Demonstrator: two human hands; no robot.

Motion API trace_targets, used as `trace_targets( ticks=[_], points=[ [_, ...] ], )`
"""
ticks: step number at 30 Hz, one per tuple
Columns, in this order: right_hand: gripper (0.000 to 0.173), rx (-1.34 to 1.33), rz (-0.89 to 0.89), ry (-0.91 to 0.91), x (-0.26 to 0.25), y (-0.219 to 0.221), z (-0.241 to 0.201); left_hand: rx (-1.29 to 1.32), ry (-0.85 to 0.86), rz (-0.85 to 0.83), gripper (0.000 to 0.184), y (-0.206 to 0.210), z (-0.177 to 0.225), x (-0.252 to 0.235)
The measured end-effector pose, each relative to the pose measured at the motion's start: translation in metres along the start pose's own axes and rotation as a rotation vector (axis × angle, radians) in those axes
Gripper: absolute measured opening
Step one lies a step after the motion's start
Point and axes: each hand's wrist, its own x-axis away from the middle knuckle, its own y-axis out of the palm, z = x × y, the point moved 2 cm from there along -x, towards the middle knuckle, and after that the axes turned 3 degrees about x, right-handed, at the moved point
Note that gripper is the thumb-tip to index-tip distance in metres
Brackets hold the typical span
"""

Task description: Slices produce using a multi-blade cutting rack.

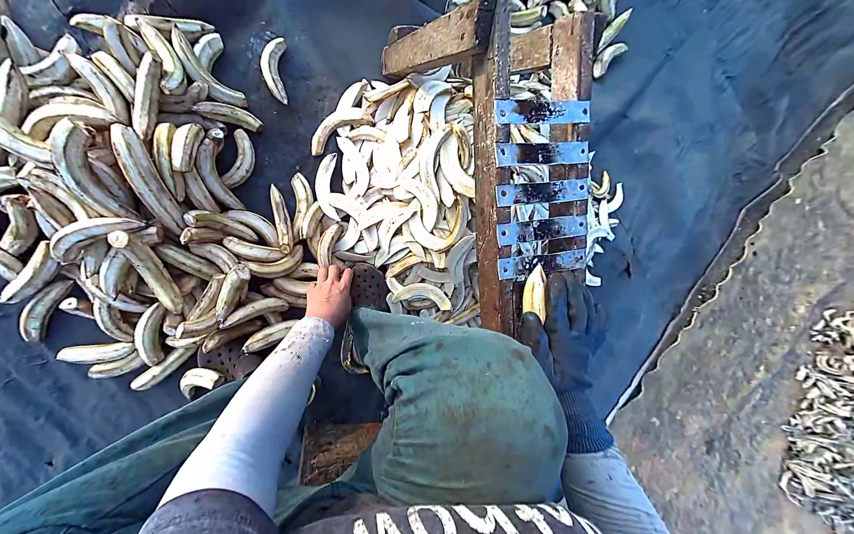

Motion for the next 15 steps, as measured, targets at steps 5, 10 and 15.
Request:
trace_targets(
  ticks=[5,10,15],
  points=[
    [0.065,0.018,-0.098,0.019,-0.074,0.011,-0.004,-0.077,0.001,0.001,0.043,0.003,-0.003,-0.007],
    [0.068,0.049,-0.129,0.035,-0.19,0.017,-0.03,-0.148,0.045,0.001,0.044,0.003,-0.005,-0.008],
    [0.057,0.119,-0.217,0.14,-0.28,0.025,-0.065,-0.131,0.041,-0.013,0.039,0.0,-0.006,-0.008]
  ],
)
